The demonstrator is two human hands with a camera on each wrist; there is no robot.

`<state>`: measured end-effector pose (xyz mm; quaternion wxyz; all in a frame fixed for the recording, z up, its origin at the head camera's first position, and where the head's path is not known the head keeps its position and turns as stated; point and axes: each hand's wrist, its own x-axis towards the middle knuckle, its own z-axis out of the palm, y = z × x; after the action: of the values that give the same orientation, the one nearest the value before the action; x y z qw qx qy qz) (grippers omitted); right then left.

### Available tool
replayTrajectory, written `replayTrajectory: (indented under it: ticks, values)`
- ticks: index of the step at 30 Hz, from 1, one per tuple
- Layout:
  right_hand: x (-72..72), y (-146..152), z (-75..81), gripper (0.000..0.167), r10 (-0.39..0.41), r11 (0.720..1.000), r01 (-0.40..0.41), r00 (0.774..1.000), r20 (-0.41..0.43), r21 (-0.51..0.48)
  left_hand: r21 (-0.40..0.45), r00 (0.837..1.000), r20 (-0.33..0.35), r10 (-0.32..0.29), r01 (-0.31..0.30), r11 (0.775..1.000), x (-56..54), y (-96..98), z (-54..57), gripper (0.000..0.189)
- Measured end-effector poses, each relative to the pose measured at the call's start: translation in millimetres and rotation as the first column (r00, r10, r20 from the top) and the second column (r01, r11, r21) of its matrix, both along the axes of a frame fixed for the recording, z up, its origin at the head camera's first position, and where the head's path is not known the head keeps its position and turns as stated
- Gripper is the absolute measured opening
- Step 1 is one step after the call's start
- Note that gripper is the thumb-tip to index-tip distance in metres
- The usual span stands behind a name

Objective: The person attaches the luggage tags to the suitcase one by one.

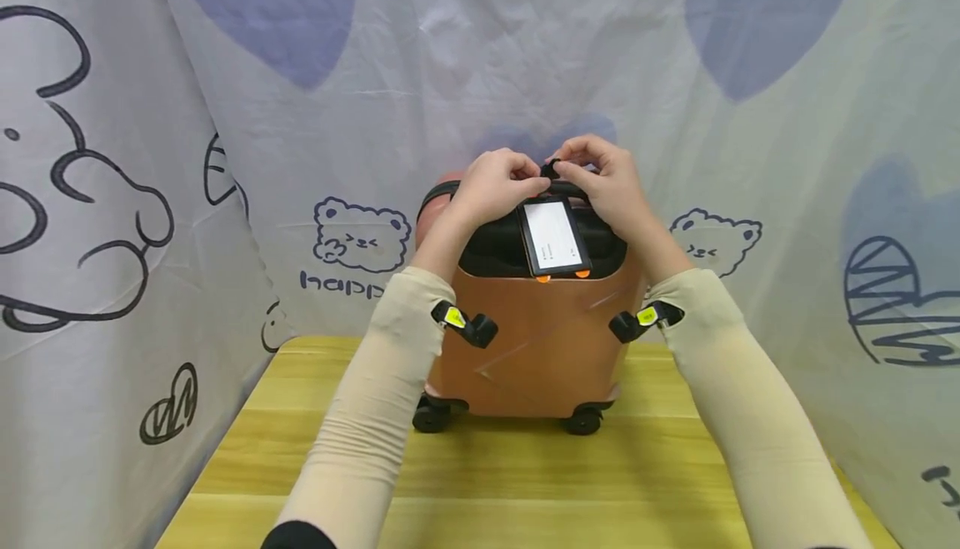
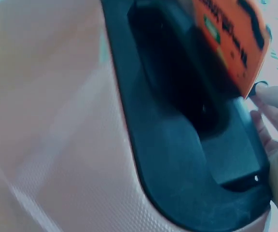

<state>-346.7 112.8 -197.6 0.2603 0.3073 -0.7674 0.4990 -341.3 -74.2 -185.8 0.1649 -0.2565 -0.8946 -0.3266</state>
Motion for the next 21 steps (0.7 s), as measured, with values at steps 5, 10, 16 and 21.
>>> replayTrajectory:
  ticks: [5,10,16,21]
  values:
    - [-0.7,2,0.1,0.014,-0.013,0.999,0.015,0.999,-0.048,0.048,0.03,0.998,0.038,0.043,-0.045,0.999,1.0,4.6,1.1,0.026]
    - [-0.9,2,0.5,0.017,-0.033,0.998,0.035,0.999,-0.027,0.055,0.052,0.996,0.071,0.049,-0.053,0.997,-1.3,7.1,1.5,0.034]
    - [-0.9,2,0.9,0.017,-0.022,0.998,0.022,1.0,-0.009,0.056,0.025,0.991,0.097,0.091,-0.094,0.995,-1.3,8.8,3.2,0.033]
    - [-1.2,8,1.4,0.016,0.005,0.999,-0.004,1.0,-0.026,0.052,0.03,0.983,0.115,0.143,-0.147,0.989,-1.7,13.8,2.3,0.03]
